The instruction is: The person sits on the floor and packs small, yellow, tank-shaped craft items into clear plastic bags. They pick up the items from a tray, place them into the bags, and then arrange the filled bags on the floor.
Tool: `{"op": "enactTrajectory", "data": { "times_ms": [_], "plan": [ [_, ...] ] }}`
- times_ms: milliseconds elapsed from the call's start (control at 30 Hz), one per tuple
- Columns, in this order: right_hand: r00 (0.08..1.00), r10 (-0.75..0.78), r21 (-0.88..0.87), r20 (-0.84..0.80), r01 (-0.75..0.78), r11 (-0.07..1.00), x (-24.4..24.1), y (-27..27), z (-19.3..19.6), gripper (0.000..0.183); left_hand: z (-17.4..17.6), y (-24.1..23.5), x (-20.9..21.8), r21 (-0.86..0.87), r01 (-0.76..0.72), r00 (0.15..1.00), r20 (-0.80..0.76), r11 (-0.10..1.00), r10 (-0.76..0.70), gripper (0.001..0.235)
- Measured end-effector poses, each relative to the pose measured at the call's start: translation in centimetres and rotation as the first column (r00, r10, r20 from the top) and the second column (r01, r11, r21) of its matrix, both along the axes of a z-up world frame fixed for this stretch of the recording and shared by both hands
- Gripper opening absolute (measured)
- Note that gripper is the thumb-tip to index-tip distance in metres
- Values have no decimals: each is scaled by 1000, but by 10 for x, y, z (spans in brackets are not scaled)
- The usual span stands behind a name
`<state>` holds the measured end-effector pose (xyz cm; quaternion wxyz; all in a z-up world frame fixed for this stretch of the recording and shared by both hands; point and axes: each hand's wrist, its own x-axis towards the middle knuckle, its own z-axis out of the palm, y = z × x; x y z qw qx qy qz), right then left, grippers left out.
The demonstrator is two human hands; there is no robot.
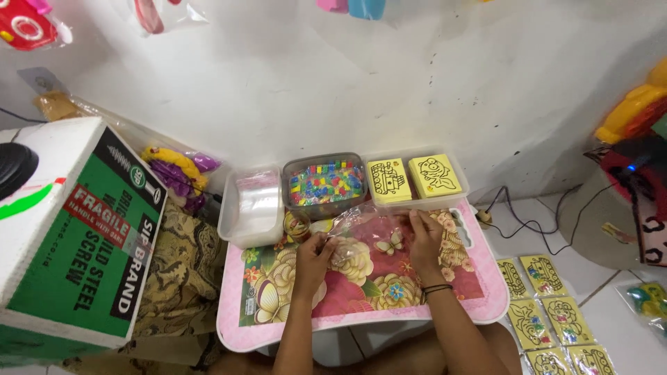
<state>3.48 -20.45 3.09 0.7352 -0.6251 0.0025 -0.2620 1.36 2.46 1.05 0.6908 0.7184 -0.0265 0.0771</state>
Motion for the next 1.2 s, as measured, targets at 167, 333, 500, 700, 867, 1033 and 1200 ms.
{"op": "enactTrajectory", "data": {
  "times_ms": [167, 333, 500, 700, 867, 1033, 1200],
  "plan": [
    [964, -227, -325, 137, 261, 909, 32, -18, -2, 19, -2, -2, 3, -62, 12, 1000, 7, 998, -12, 16],
    [906, -371, -830, 202, 359, 426, 75, -38, 20, 8, 2, -1, 4, -62, 24, 1000, 3, 998, -24, 23],
    [833, -479, -961, -276, -231, 151, 102, -30, 37, 34, -11, 2, 9, -229, 26, 996, -74, 973, -44, 17],
    [877, -479, -998, 38, 56, 23, 100, -19, 21, 18, 4, -1, 5, -210, 22, 999, -40, 977, -31, 15],
    [885, -453, -979, -109, -16, 204, 92, -20, 34, 28, -8, 2, 10, -254, 33, 997, -61, 967, -50, 20],
    [880, -431, -946, -200, -59, 319, 91, -22, 35, 21, -14, 2, 12, -283, 60, 996, -42, 957, -75, 19],
    [894, -446, -945, -37, 114, 306, 83, -23, 35, 21, -16, 3, 13, -265, 56, 997, -38, 963, -68, 19]
  ]
}}
